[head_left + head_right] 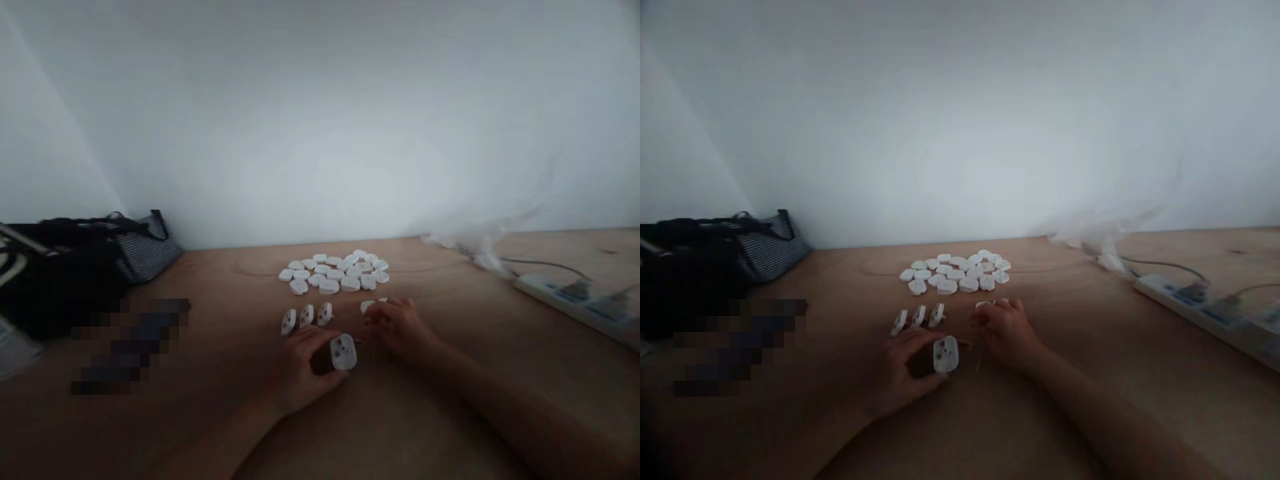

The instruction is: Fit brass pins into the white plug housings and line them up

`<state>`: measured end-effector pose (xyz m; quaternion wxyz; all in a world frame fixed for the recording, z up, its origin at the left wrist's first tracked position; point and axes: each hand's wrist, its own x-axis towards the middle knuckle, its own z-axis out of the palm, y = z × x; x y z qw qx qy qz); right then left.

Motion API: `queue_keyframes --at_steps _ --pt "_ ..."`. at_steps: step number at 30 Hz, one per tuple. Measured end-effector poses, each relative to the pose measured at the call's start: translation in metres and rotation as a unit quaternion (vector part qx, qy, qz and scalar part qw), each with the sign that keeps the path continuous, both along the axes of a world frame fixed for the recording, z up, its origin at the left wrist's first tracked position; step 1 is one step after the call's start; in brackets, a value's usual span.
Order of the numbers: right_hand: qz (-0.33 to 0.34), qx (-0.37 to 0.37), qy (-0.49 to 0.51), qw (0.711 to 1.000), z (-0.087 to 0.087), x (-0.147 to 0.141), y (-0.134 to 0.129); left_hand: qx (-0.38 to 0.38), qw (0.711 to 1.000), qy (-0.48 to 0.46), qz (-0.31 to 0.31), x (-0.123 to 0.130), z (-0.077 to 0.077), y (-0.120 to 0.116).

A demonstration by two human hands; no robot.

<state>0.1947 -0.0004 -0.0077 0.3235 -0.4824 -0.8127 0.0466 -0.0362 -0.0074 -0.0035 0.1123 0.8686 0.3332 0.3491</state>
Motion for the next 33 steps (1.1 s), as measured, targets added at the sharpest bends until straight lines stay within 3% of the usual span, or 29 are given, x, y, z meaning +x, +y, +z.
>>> queue_keyframes --at_steps 4,9,19,33 --pt "0.046 0.018 0.068 0.996 0.003 -0.012 -0.012 0.025 0.999 -0.023 0.01 0.003 0.003 -0.001" --pt "0.048 -0.035 0.19 0.98 0.004 -0.026 -0.024 0.041 0.999 -0.028 0.019 0.006 0.002 -0.001" --pt "0.037 0.067 0.065 0.995 0.005 -0.027 -0.025 0.054 0.997 -0.035 0.045 0.007 0.0 -0.002" --pt "0.046 0.183 0.042 0.981 0.002 -0.034 -0.027 0.077 0.994 -0.05 0.054 0.009 0.001 -0.003"
